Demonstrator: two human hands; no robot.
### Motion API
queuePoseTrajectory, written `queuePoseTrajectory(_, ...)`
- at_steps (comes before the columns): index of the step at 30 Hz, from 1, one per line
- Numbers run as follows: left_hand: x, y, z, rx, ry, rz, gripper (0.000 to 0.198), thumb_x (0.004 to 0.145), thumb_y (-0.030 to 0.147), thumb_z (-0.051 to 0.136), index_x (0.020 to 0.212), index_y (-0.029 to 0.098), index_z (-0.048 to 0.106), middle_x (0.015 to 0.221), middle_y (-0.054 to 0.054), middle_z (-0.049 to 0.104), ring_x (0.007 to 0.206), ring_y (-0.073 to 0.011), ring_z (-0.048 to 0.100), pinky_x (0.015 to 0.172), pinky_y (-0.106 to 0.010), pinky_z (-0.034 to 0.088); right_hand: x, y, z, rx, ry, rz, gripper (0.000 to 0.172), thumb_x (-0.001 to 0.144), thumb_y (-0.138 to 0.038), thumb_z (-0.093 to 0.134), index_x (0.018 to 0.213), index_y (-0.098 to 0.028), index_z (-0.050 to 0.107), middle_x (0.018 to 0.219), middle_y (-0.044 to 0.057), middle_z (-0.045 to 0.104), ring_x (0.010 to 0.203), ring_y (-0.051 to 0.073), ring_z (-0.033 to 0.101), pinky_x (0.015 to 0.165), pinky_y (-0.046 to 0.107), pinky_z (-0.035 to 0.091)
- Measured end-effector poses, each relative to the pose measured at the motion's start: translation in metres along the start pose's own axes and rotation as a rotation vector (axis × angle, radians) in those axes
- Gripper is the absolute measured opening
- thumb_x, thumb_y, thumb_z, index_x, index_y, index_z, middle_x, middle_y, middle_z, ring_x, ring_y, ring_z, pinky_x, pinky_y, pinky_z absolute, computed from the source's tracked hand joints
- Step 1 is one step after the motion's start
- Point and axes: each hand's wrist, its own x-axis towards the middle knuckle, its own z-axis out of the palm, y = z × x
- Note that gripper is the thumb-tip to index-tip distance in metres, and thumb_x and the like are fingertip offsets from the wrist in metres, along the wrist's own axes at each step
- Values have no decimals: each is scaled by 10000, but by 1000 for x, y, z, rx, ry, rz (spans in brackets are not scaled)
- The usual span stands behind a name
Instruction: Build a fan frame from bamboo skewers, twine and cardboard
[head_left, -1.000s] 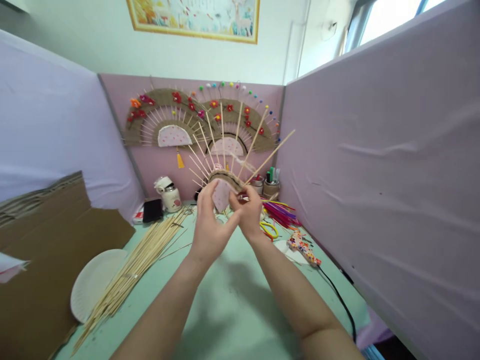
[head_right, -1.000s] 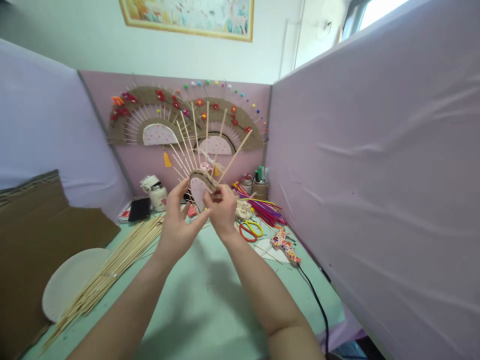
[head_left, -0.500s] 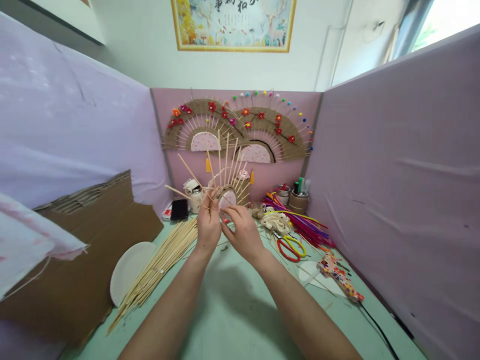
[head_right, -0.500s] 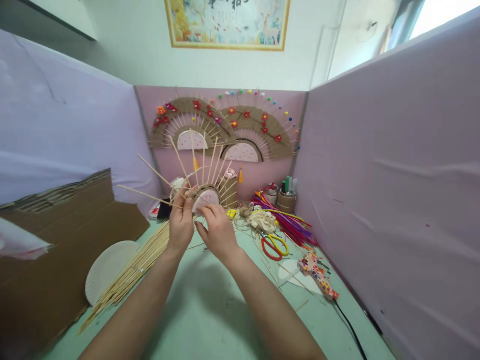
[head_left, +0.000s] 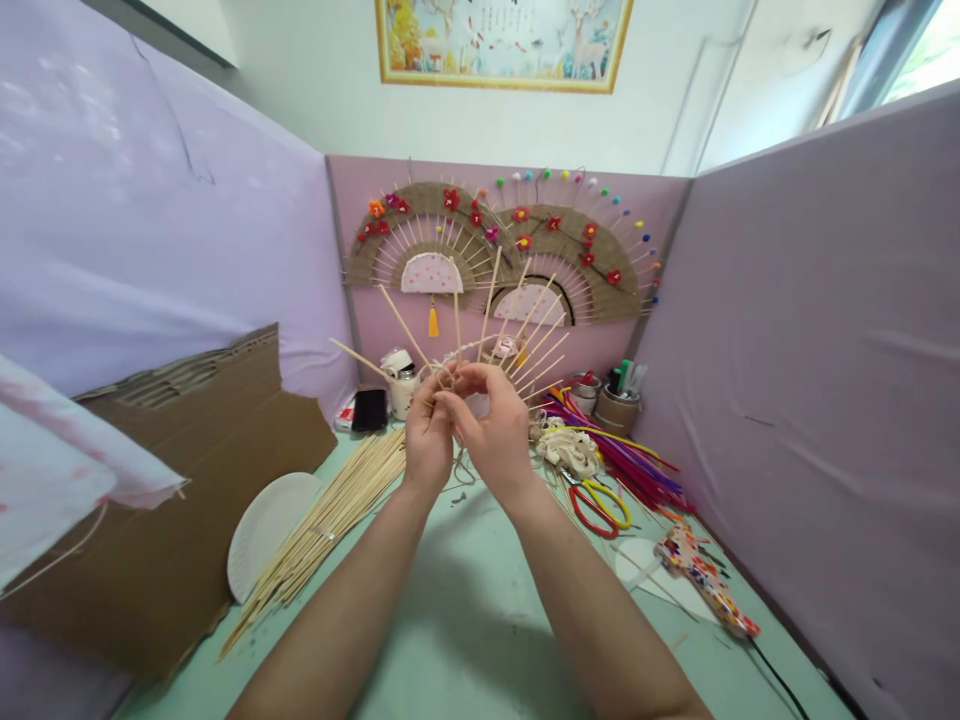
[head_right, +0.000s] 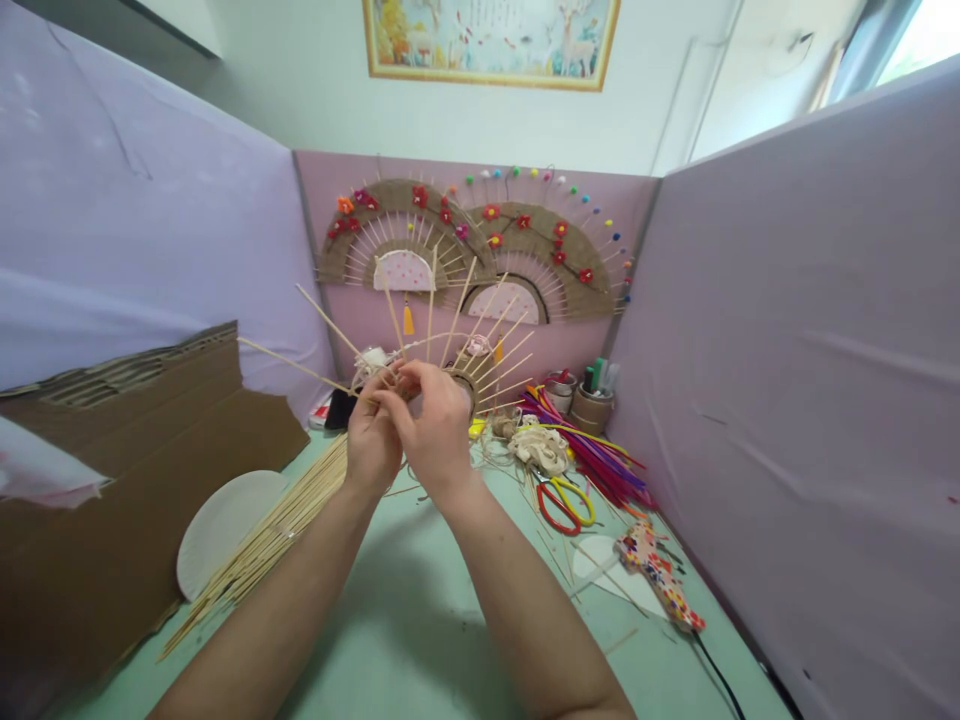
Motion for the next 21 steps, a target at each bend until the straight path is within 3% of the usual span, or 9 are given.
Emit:
queuePoseTrajectory(3,5,2,1,5,24,17,243,882,345,620,1103,254,669,1156,-51,682,1106,-196,627,1003,-363,467,10,-2,5,4,-15,15,79,855,-232,579,924,-217,614,865,14,657,805,157,615,777,310,498)
queuePoseTrajectory(9,7,5,0,40,54,69,221,871,336,632,1069,241,662,1065,-39,699,1032,-189,654,907,-319,519,21,-8,5,-64,-52,-15,65,840,-205,561,815,-211,620,827,31,643,800,173,600,750,311,495)
queuePoseTrajectory(15,4,8,-1,10,68,70,481,859,322,655,1314,299,498,1122,-52,700,1076,-191,655,989,-386,493,20,-8,9,44,-78,92,79,880,-236,493,908,-213,564,829,9,642,743,143,621,712,282,504)
queuePoseTrajectory(21,3,14,2,3,74,152,449,844,272,674,1265,293,519,1081,-51,710,1060,-189,660,960,-386,514,19,-5,12,44,-65,69,126,865,-175,469,950,-217,552,819,-3,622,731,143,612,693,280,495)
